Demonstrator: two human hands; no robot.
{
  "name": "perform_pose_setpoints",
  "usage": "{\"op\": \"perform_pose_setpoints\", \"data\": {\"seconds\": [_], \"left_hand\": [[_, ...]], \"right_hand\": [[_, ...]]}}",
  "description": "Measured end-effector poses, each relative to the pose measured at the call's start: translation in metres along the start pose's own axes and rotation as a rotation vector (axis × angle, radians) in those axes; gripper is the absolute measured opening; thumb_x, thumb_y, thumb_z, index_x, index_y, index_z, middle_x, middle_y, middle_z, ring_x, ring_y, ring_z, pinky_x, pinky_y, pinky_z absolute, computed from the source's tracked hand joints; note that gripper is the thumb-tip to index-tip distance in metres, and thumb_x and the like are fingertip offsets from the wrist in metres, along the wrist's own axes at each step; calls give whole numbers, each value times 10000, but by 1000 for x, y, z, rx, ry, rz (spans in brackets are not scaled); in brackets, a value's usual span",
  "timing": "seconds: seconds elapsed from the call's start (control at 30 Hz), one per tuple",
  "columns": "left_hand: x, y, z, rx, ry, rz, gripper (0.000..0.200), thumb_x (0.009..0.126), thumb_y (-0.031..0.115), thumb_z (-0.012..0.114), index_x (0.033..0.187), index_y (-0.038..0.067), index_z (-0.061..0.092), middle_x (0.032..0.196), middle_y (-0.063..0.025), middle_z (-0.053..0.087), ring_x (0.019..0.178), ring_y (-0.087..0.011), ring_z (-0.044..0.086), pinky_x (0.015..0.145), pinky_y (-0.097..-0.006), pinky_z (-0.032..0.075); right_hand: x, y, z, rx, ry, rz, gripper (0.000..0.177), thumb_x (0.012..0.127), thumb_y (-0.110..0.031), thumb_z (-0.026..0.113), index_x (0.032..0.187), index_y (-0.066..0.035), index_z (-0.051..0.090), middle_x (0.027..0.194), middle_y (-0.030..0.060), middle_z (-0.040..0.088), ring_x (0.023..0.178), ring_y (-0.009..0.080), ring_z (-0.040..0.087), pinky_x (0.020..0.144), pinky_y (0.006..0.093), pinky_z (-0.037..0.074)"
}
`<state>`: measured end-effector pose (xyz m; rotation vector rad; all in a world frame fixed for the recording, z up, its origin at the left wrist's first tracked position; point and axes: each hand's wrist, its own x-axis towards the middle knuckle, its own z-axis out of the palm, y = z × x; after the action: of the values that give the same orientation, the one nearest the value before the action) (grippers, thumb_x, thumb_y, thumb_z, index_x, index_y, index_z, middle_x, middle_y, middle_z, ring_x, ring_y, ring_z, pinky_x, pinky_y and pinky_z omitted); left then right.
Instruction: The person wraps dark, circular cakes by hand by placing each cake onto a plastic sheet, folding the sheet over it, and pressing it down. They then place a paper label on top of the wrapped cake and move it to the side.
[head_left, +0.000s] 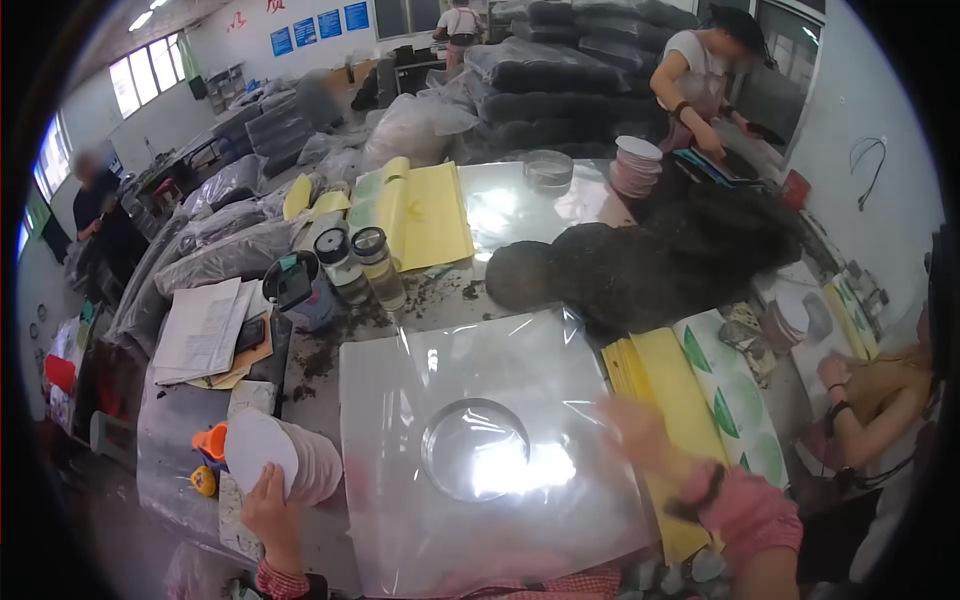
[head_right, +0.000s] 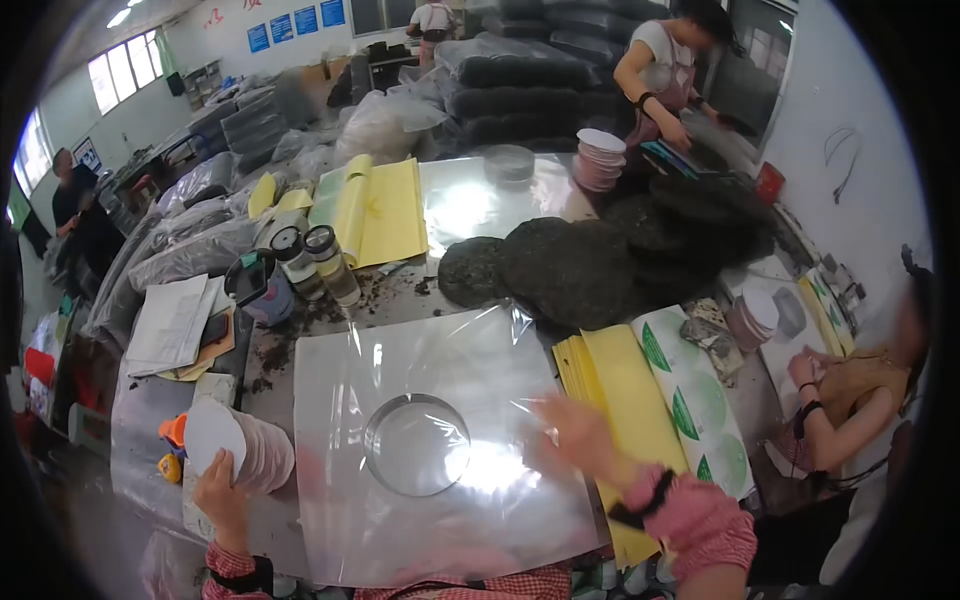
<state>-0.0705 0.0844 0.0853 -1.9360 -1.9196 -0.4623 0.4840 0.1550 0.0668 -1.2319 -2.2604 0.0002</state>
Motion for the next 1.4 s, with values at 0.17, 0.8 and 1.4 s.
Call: {"op": "perform_pose_setpoints", "data": {"seconds": [0.17,0.8,1.4], "left_hand": [[24,85,-22,-294,220,57,279,835,25,657,1107,46,720,1121,-143,733,1015,-312,719,828,-418,567],[2,182,119,-1176,-311,-253,708,942,62,589,1550,-44,242,1560,-277,306,1473,-390,299,1215,-455,224],[57,225,147,-687,-830,555,962,649,49,659,1541,71,300,1598,-176,253,1519,-396,176,1161,-673,120]], "right_hand": [[58,172,53,-653,9,177,555,869,-35,575,1422,-57,528,1453,261,486,1377,413,441,1162,481,345],[70,-115,76,303,-288,-240,772,915,-522,630,1491,-49,430,1554,262,356,1459,446,302,1174,569,285],[73,-91,181,21,-847,-259,785,932,-459,544,1588,-141,251,1571,283,293,1429,514,268,1111,680,234]]}}
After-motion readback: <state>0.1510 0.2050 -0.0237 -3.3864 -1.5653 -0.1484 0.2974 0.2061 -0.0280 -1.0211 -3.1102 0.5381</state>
